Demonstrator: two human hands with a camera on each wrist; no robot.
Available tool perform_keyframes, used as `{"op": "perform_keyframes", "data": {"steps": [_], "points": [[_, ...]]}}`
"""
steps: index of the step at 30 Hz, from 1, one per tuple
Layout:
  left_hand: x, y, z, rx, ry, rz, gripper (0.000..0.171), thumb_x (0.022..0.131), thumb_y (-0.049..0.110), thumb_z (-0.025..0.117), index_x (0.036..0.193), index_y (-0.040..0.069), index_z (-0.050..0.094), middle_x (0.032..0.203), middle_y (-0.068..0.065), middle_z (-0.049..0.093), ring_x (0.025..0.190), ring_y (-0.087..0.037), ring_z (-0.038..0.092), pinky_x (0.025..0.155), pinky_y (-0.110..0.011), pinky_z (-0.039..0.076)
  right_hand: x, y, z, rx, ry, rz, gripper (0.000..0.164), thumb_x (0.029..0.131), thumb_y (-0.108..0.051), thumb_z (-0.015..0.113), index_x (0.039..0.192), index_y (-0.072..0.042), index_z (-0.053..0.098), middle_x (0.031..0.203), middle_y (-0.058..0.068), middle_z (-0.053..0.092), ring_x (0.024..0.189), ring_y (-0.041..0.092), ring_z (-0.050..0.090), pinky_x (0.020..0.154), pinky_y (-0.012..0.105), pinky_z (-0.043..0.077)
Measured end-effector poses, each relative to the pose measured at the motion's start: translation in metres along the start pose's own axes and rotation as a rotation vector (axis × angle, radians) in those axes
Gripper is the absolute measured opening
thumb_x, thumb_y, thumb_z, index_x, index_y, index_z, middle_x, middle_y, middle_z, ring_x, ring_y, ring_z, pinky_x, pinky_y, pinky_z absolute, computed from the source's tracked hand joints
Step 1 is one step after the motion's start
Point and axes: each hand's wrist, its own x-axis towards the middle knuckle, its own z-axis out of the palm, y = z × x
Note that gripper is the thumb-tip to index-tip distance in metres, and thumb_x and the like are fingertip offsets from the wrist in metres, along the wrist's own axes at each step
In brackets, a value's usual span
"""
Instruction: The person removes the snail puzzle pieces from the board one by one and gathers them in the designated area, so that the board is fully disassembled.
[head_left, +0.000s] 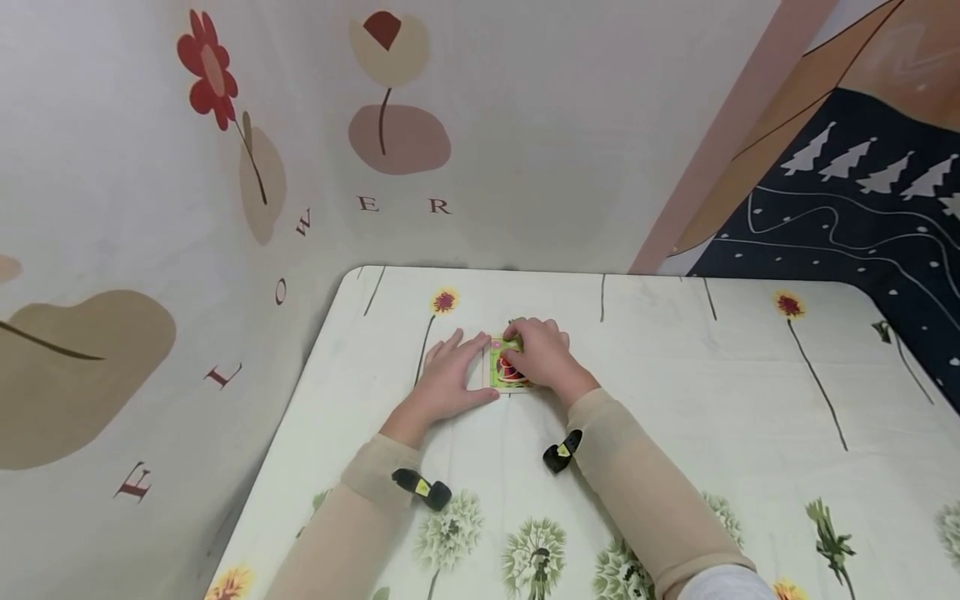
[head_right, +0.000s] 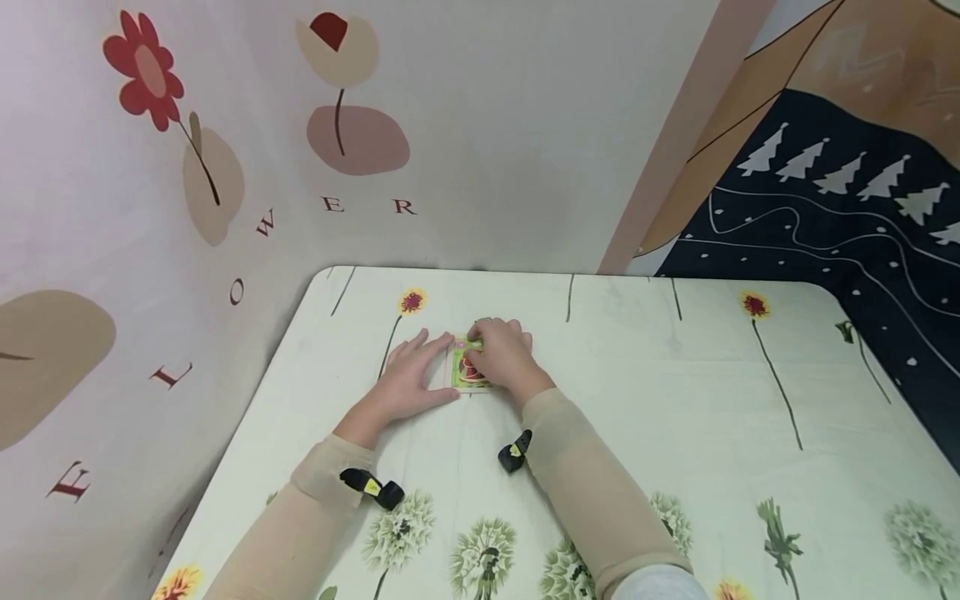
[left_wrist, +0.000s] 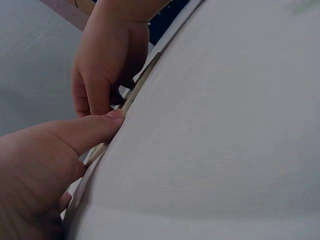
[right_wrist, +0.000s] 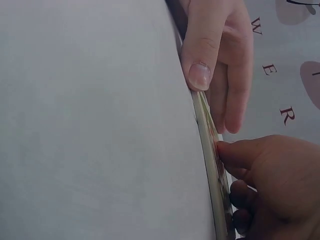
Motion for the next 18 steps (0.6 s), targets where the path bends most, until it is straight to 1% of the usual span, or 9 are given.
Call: {"op": "perform_keyframes", "data": {"steps": [3,9,12,18], "points": [[0.0004,-0.0002,0.0005,0.007,0.002,-0.002,0.094,0.09,0.045,0.084,0.166,0.012,0.039,0.171,-0.006,0.038,0.163,-0.036,0.015,0.129,-0.059,0.009,0.0006,-0.0007,-0.0015,0.023,-0.012,0.013,0.028,0.101,-0.03,0.074,0.126,-0.016,0.073,0.11,0.003,0.068,0.107,0.029,0.05,0.093,0.051,0.037],[0.0008,0.0,0.0004,0.008,0.0,0.0,0.095,0.09,0.046,0.084,0.166,0.013,0.039,0.171,-0.006,0.037,0.163,-0.036,0.015,0.128,-0.059,0.009,0.0016,-0.0016,-0.0035,0.028,-0.025,0.022,0.028,0.101,-0.03,0.076,0.125,-0.017,0.071,0.104,0.002,0.066,0.105,0.029,0.05,0.093,0.05,0.036],[0.0011,0.0,0.0002,0.011,0.0,0.001,0.095,0.09,0.046,0.084,0.166,0.013,0.039,0.171,-0.006,0.037,0.163,-0.037,0.015,0.128,-0.06,0.01,0.0024,-0.0013,-0.0033,0.028,-0.028,0.021,0.028,0.101,-0.03,0.076,0.124,-0.016,0.071,0.1,0.002,0.064,0.103,0.028,0.049,0.091,0.049,0.036],[0.0016,-0.0003,0.0006,0.01,0.001,-0.002,0.094,0.09,0.047,0.084,0.166,0.013,0.039,0.171,-0.006,0.038,0.163,-0.037,0.015,0.128,-0.061,0.01,0.0031,-0.0006,-0.0028,0.056,-0.017,0.012,0.026,0.1,-0.027,0.078,0.121,-0.014,0.069,0.097,0.001,0.061,0.099,0.027,0.049,0.089,0.048,0.036]]}}
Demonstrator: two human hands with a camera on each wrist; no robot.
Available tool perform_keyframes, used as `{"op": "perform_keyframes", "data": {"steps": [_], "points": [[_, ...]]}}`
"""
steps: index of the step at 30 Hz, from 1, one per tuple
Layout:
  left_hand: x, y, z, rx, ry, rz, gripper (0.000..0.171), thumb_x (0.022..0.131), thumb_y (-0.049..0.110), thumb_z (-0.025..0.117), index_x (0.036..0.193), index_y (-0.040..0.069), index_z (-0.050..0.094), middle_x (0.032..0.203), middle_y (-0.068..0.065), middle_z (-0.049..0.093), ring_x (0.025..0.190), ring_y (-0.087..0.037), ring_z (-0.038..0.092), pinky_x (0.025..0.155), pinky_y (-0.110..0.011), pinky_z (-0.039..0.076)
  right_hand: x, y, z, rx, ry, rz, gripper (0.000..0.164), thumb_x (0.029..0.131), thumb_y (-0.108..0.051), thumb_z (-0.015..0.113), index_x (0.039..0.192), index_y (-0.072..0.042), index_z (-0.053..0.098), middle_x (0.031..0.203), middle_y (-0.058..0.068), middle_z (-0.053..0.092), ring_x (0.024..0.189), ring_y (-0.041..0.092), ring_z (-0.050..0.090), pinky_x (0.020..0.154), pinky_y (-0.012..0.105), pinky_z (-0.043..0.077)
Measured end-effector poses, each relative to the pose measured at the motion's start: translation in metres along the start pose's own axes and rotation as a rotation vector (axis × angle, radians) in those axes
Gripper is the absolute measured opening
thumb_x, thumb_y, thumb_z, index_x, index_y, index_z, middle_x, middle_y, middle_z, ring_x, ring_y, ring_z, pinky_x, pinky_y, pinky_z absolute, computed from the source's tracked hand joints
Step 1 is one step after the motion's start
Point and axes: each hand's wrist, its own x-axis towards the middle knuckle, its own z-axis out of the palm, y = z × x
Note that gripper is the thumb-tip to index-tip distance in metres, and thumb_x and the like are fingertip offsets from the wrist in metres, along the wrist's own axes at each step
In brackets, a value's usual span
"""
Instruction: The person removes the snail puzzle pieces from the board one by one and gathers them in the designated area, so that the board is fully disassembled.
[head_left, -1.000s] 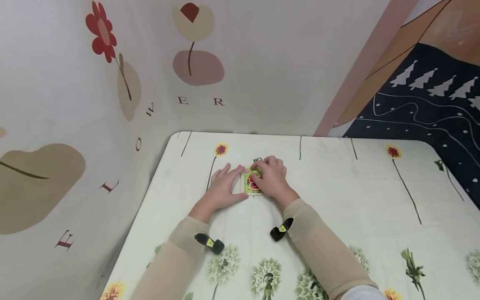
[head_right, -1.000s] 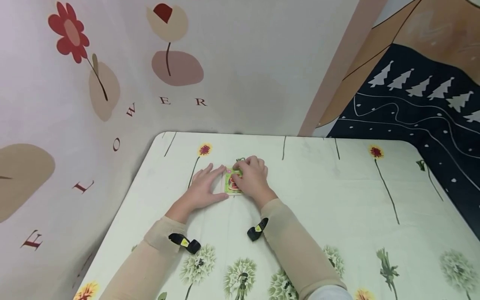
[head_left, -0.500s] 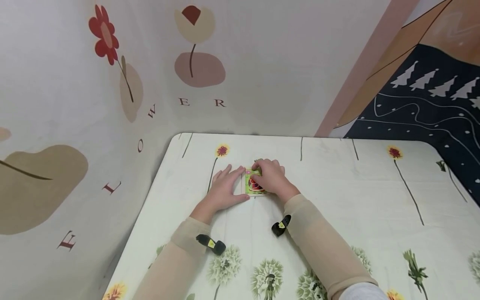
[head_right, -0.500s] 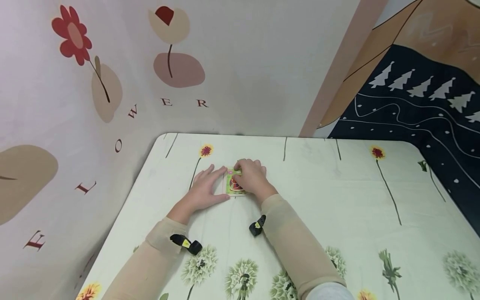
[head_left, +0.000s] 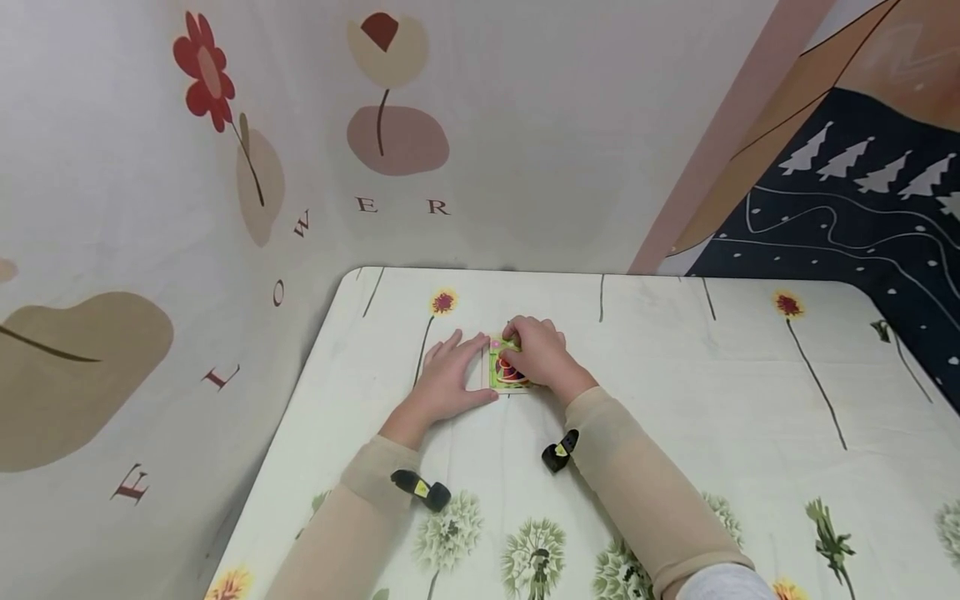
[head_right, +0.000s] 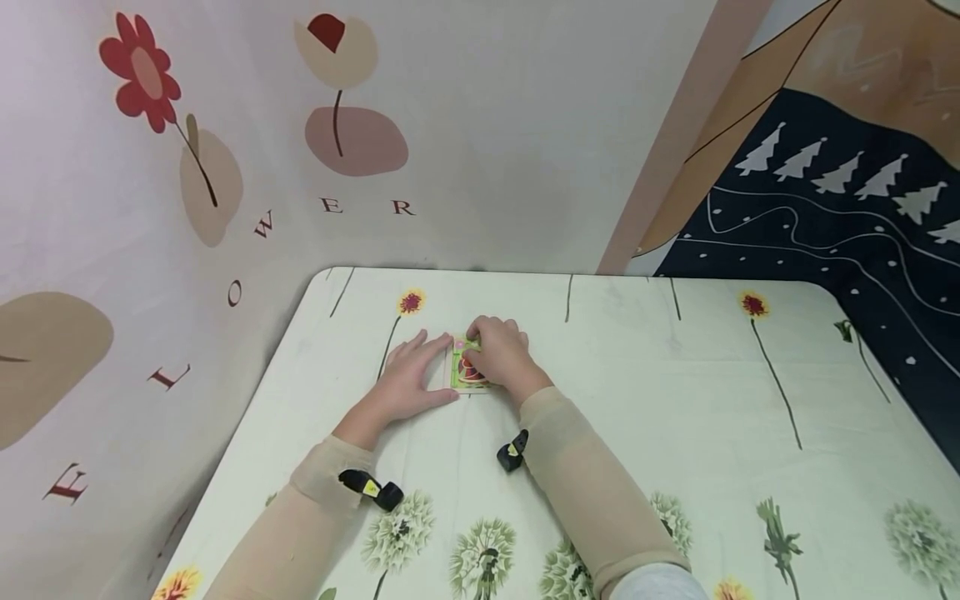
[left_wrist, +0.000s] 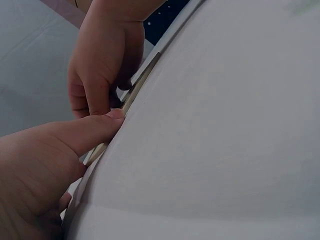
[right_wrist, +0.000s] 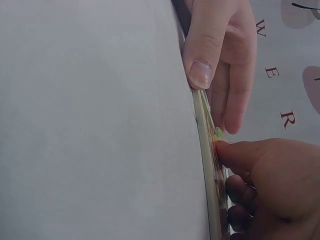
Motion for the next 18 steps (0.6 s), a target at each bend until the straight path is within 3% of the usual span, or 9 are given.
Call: {"op": "perform_keyframes", "data": {"steps": [11,18], "points": [[0.0001,0.0014,-0.0009,-0.012,0.007,-0.004,0.094,0.089,0.048,0.084,0.165,0.014,0.041,0.171,-0.006,0.039,0.163,-0.036,0.015,0.128,-0.06,0.009,0.0018,-0.0003,-0.0023,0.024,0.005,0.01,0.022,0.1,-0.023,0.077,0.119,-0.013,0.07,0.101,0.0,0.065,0.102,0.026,0.053,0.099,0.051,0.038],[-0.0008,-0.0003,0.0009,-0.019,0.01,-0.01,0.094,0.089,0.048,0.084,0.165,0.014,0.041,0.17,-0.006,0.039,0.163,-0.035,0.016,0.128,-0.06,0.01,-0.0014,-0.0011,-0.0012,0.063,0.04,-0.075,0.013,0.097,-0.012,0.079,0.108,-0.011,0.072,0.107,0.003,0.07,0.102,0.022,0.061,0.098,0.042,0.053]]}}
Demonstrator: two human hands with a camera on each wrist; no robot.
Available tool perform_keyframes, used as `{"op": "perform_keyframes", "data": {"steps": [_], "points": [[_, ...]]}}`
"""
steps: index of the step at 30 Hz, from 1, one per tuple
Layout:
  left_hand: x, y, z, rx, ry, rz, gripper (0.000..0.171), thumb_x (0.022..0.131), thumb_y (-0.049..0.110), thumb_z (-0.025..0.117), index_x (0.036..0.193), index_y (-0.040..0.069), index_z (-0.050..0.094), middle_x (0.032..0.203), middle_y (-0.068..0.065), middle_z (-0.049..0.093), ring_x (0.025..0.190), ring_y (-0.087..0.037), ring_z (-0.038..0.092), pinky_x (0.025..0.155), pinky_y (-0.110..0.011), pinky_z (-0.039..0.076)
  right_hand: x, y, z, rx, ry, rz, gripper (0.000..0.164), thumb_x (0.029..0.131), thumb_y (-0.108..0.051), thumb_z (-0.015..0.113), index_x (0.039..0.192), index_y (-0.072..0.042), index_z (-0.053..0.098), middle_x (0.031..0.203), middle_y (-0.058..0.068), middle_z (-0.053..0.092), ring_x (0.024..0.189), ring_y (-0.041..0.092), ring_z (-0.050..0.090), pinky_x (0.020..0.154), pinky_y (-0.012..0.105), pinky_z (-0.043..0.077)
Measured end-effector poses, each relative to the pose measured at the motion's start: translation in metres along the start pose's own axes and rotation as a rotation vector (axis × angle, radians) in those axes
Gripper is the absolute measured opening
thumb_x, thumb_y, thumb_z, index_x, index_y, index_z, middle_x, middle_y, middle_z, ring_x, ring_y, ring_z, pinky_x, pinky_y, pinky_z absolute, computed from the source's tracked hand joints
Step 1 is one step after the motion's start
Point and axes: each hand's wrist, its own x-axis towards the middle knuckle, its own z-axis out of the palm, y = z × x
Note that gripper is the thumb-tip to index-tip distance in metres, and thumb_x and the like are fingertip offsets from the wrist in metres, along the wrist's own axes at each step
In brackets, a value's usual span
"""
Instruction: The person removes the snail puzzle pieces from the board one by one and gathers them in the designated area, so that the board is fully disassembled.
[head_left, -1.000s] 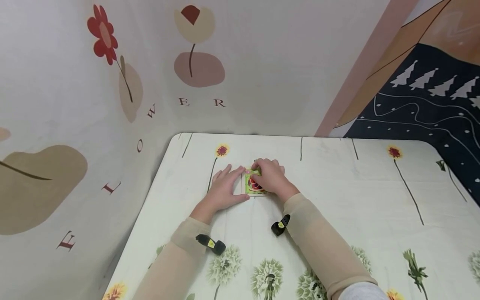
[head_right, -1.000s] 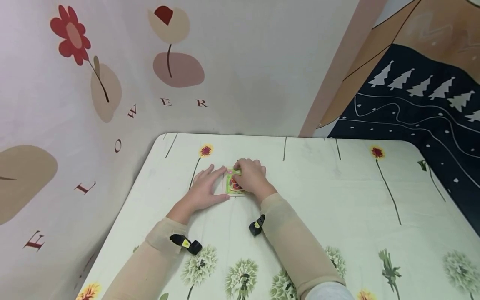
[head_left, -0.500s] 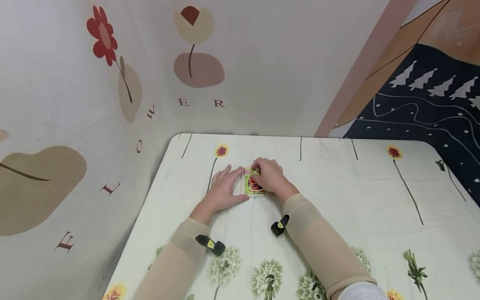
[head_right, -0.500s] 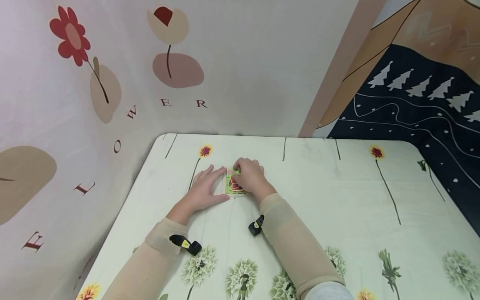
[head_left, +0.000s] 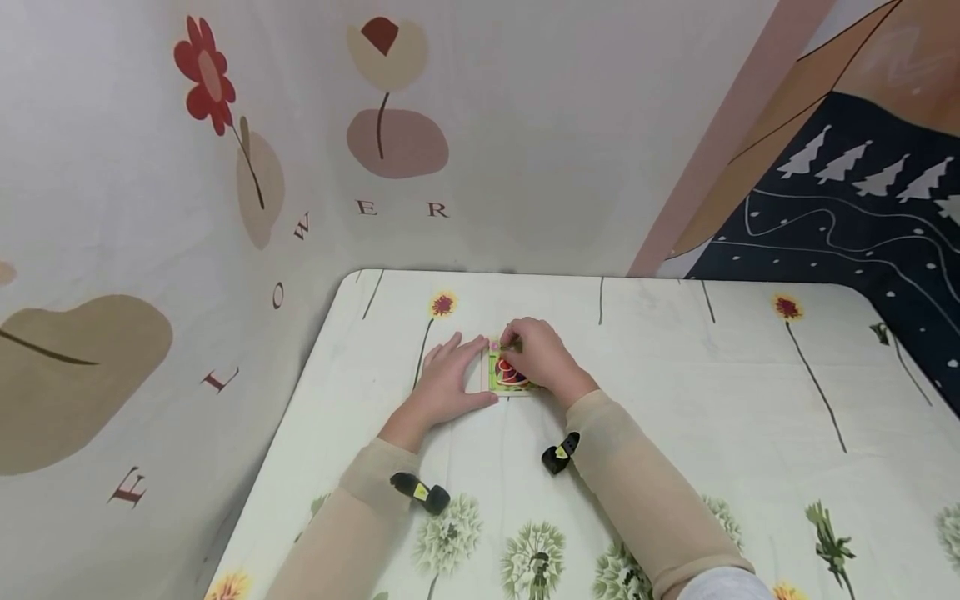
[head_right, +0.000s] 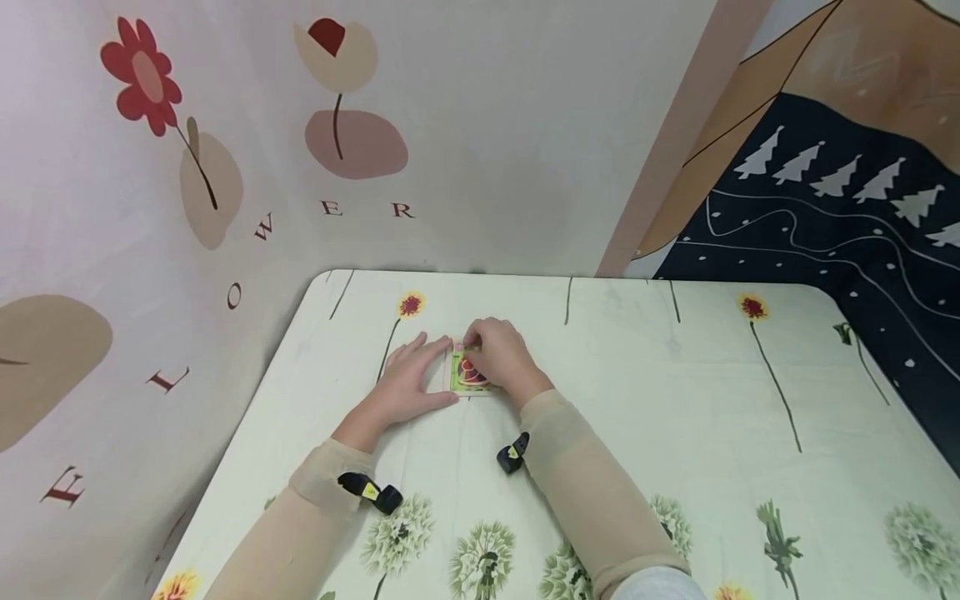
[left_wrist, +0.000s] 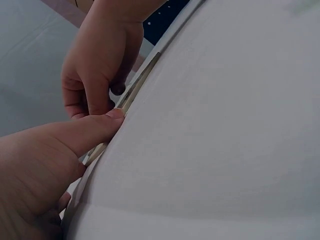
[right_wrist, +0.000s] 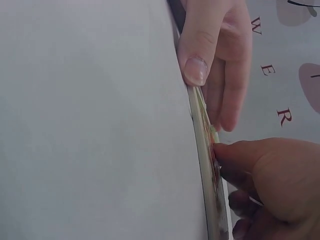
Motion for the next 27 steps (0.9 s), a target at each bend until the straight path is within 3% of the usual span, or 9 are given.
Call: {"op": "perform_keyframes", "data": {"steps": [3,7,10,18,27], "points": [[-0.0004,0.0003,-0.0006,-0.005,0.006,0.006,0.094,0.088,0.047,0.085,0.165,0.014,0.042,0.17,-0.006,0.04,0.162,-0.036,0.016,0.128,-0.06,0.01,-0.001,-0.0011,0.0007,0.012,0.006,-0.035,0.016,0.097,-0.007,0.077,0.112,-0.011,0.073,0.11,0.003,0.072,0.102,0.02,0.065,0.099,0.04,0.054],[-0.0003,0.0011,-0.0006,-0.003,0.004,0.008,0.094,0.088,0.047,0.085,0.165,0.013,0.042,0.17,-0.007,0.04,0.162,-0.037,0.016,0.128,-0.061,0.01,-0.0014,-0.0014,0.0005,-0.015,-0.012,-0.043,0.035,0.098,-0.009,0.076,0.133,-0.009,0.072,0.116,0.006,0.07,0.105,0.021,0.064,0.1,0.04,0.054],[-0.0004,0.0013,-0.0003,0.008,0.004,0.001,0.096,0.088,0.047,0.085,0.165,0.012,0.041,0.169,-0.007,0.041,0.162,-0.037,0.017,0.128,-0.06,0.01,-0.0018,0.0,0.0002,-0.064,-0.044,-0.059,0.041,0.1,-0.013,0.075,0.141,-0.009,0.071,0.124,0.011,0.064,0.111,0.024,0.062,0.104,0.042,0.052],[-0.0013,0.0018,-0.0001,0.01,-0.004,-0.015,0.099,0.088,0.049,0.085,0.167,0.011,0.037,0.169,-0.008,0.04,0.163,-0.036,0.016,0.129,-0.059,0.01,-0.003,0.0038,0.0014,-0.048,-0.079,-0.084,0.044,0.095,-0.03,0.082,0.136,-0.015,0.076,0.132,0.013,0.058,0.116,0.027,0.059,0.105,0.045,0.051],[0.0002,0.001,0.0006,0.009,0.002,-0.022,0.099,0.088,0.049,0.085,0.167,0.012,0.037,0.169,-0.009,0.04,0.162,-0.035,0.017,0.129,-0.058,0.01,-0.003,-0.0001,-0.0006,-0.048,-0.077,-0.072,0.037,0.092,-0.031,0.088,0.125,-0.014,0.081,0.129,0.011,0.061,0.115,0.027,0.06,0.106,0.044,0.051]]}}
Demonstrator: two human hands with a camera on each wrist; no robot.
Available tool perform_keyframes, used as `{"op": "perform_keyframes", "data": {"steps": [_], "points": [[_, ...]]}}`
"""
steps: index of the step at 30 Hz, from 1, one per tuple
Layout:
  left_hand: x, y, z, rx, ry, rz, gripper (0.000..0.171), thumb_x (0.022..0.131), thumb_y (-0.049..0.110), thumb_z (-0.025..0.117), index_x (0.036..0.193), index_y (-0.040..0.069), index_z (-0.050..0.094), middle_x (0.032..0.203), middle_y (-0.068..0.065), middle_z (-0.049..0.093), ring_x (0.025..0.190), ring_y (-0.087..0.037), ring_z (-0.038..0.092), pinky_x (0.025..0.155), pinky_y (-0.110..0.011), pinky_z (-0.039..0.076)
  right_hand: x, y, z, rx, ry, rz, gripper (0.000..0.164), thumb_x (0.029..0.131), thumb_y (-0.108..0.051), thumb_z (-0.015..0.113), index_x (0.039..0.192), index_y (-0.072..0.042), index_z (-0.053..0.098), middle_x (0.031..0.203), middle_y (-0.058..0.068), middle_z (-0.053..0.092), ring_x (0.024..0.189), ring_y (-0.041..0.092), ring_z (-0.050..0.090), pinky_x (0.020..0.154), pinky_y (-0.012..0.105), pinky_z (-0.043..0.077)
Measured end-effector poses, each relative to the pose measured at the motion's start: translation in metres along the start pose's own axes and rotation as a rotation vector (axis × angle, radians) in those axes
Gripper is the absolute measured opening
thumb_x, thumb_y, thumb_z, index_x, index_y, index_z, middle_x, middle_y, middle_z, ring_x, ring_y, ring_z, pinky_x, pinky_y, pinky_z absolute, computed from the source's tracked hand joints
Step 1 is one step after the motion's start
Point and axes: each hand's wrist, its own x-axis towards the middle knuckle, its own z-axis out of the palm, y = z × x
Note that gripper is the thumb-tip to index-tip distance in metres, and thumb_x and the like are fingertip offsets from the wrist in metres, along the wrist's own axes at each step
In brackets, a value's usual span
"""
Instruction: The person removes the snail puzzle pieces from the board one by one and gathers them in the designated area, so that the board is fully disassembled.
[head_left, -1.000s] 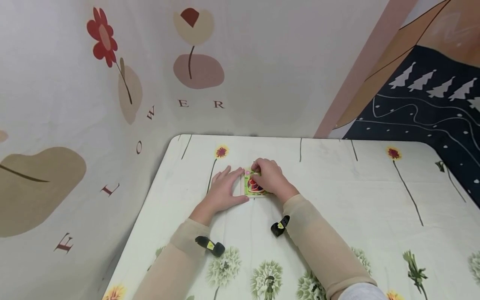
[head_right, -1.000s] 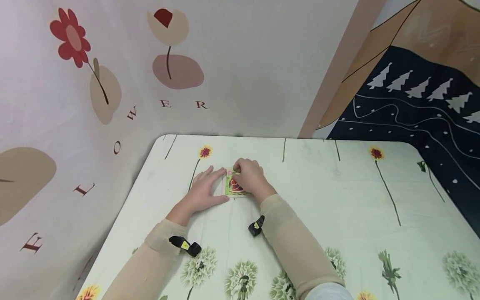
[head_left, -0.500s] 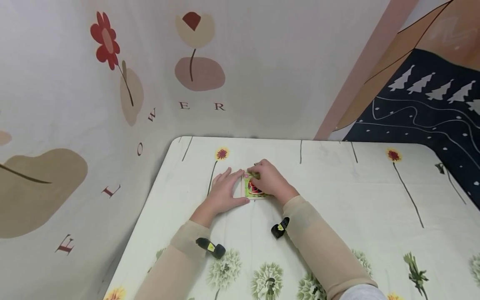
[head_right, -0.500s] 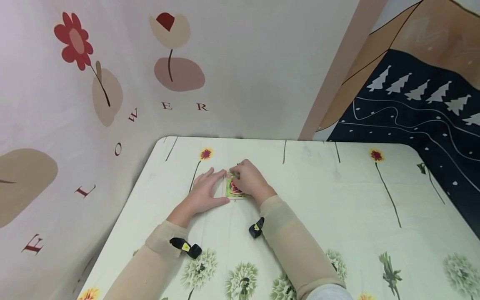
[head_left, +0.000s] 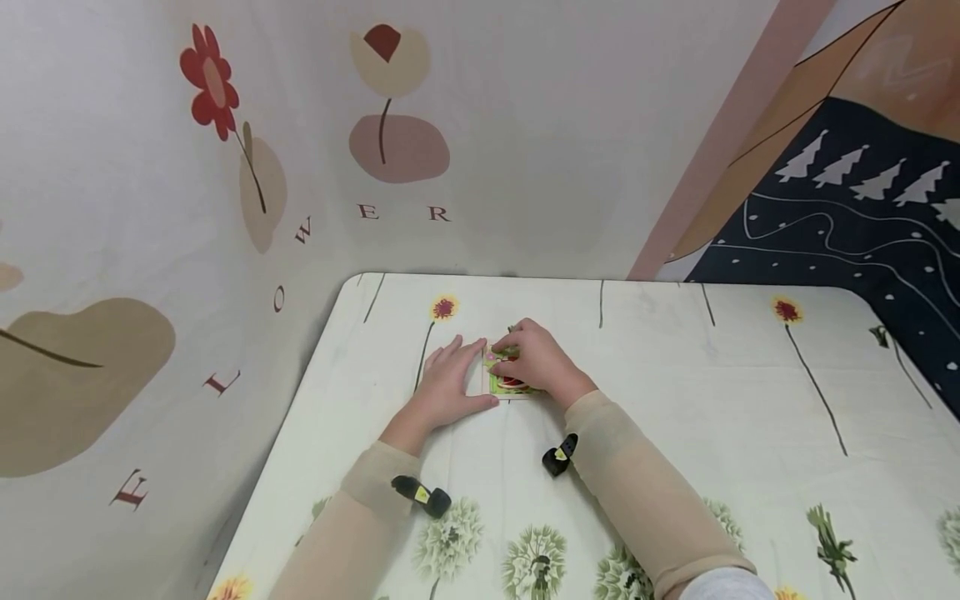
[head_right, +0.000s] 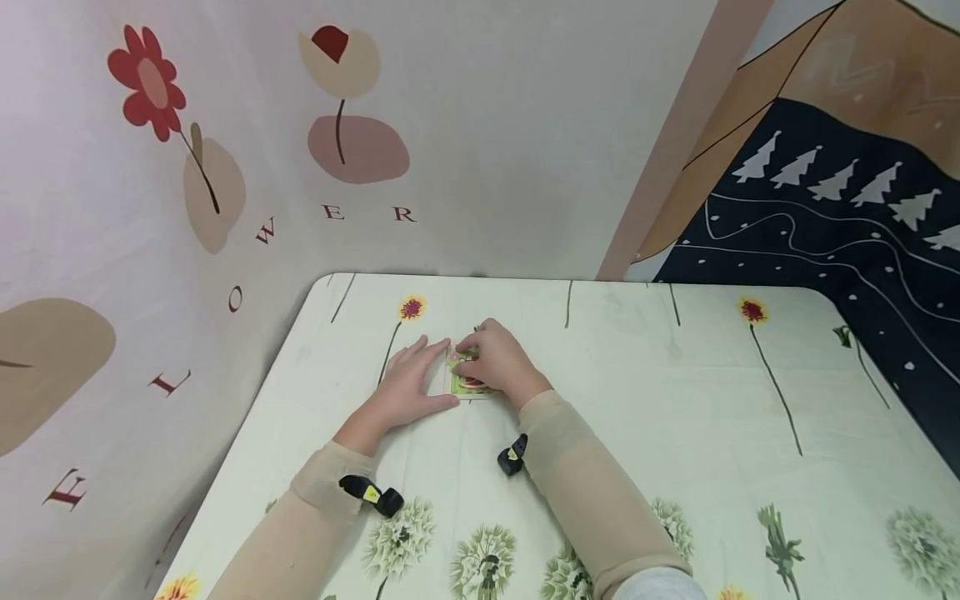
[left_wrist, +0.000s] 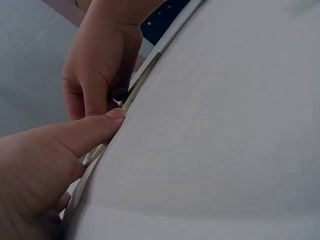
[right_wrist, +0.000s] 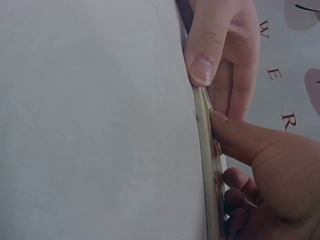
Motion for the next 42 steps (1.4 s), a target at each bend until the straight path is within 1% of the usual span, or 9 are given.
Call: {"op": "perform_keyframes", "data": {"steps": [3,10,16,24,27,32,36,38,42], "points": [[0.0,0.0,0.0,-0.004,0.002,-0.004,0.1,0.088,0.049,0.085,0.167,0.012,0.037,0.169,-0.009,0.04,0.162,-0.035,0.017,0.129,-0.058,0.009,0.002,0.001,0.001,-0.047,-0.006,-0.043,0.035,0.093,-0.029,0.086,0.124,-0.013,0.082,0.125,0.009,0.064,0.113,0.026,0.061,0.105,0.043,0.051],[-0.001,0.0,0.0,-0.012,-0.001,-0.006,0.1,0.088,0.049,0.086,0.167,0.013,0.037,0.169,-0.008,0.041,0.163,-0.034,0.017,0.129,-0.057,0.01,0.002,-0.005,-0.003,-0.316,-0.027,-0.256,0.022,0.101,-0.021,0.075,0.119,-0.011,0.082,0.105,0.003,0.068,0.094,0.02,0.061,0.087,0.034,0.055],[-0.001,0.0,-0.001,-0.021,-0.006,-0.018,0.1,0.087,0.049,0.086,0.167,0.013,0.036,0.169,-0.008,0.041,0.163,-0.034,0.017,0.129,-0.057,0.009,0.002,-0.008,-0.002,-0.335,-0.002,-0.312,0.02,0.092,-0.012,0.073,0.11,-0.013,0.083,0.098,0.0,0.069,0.087,0.017,0.06,0.08,0.031,0.054],[-0.001,0.0,-0.001,-0.031,0.011,-0.008,0.11,0.086,0.048,0.088,0.169,0.009,0.028,0.17,-0.008,0.039,0.162,-0.034,0.018,0.129,-0.056,0.01,0.003,-0.005,-0.002,-0.281,0.009,-0.309,0.043,0.089,-0.012,0.075,0.132,-0.01,0.074,0.104,0.0,0.074,0.092,0.017,0.063,0.087,0.034,0.055],[-0.001,-0.001,-0.001,-0.03,0.014,-0.008,0.113,0.086,0.049,0.088,0.17,0.008,0.025,0.169,-0.007,0.041,0.162,-0.034,0.019,0.129,-0.055,0.01,0.004,-0.005,-0.003,-0.31,0.013,-0.299,0.054,0.089,-0.014,0.075,0.143,-0.009,0.068,0.105,0.0,0.076,0.091,0.017,0.065,0.087,0.035,0.057],[0.0,-0.001,0.0,-0.034,0.012,-0.007,0.114,0.086,0.049,0.088,0.17,0.007,0.024,0.169,-0.007,0.041,0.162,-0.033,0.018,0.129,-0.055,0.01,0.006,-0.006,-0.005,-0.383,0.02,-0.305,0.072,0.089,-0.017,0.076,0.156,-0.006,0.053,0.092,-0.003,0.075,0.078,0.015,0.062,0.077,0.034,0.057],[0.0,-0.001,0.0,-0.041,0.008,-0.006,0.113,0.086,0.049,0.088,0.17,0.008,0.026,0.17,-0.008,0.04,0.162,-0.034,0.018,0.129,-0.056,0.01,0.004,-0.005,-0.009,-0.376,0.022,-0.31,0.081,0.087,-0.017,0.076,0.161,-0.007,0.045,0.079,-0.004,0.069,0.067,0.013,0.054,0.068,0.033,0.052],[0.0,0.0,-0.001,-0.032,0.004,-0.01,0.11,0.086,0.05,0.088,0.169,0.009,0.029,0.17,-0.008,0.039,0.162,-0.033,0.018,0.129,-0.056,0.01,0.003,-0.004,-0.014,-0.355,0.018,-0.299,0.082,0.087,-0.017,0.077,0.162,-0.008,0.045,0.082,-0.004,0.073,0.066,0.011,0.055,0.07,0.032,0.053],[0.001,0.001,0.001,0.0,0.001,-0.002,0.101,0.087,0.05,0.088,0.166,0.011,0.039,0.169,-0.008,0.041,0.162,-0.034,0.018,0.129,-0.056,0.011,-0.005,0.004,-0.027,-0.304,-0.006,-0.247,0.073,0.087,-0.017,0.08,0.156,-0.011,0.056,0.102,-0.004,0.08,0.075,0.008,0.063,0.08,0.032,0.057]]}}
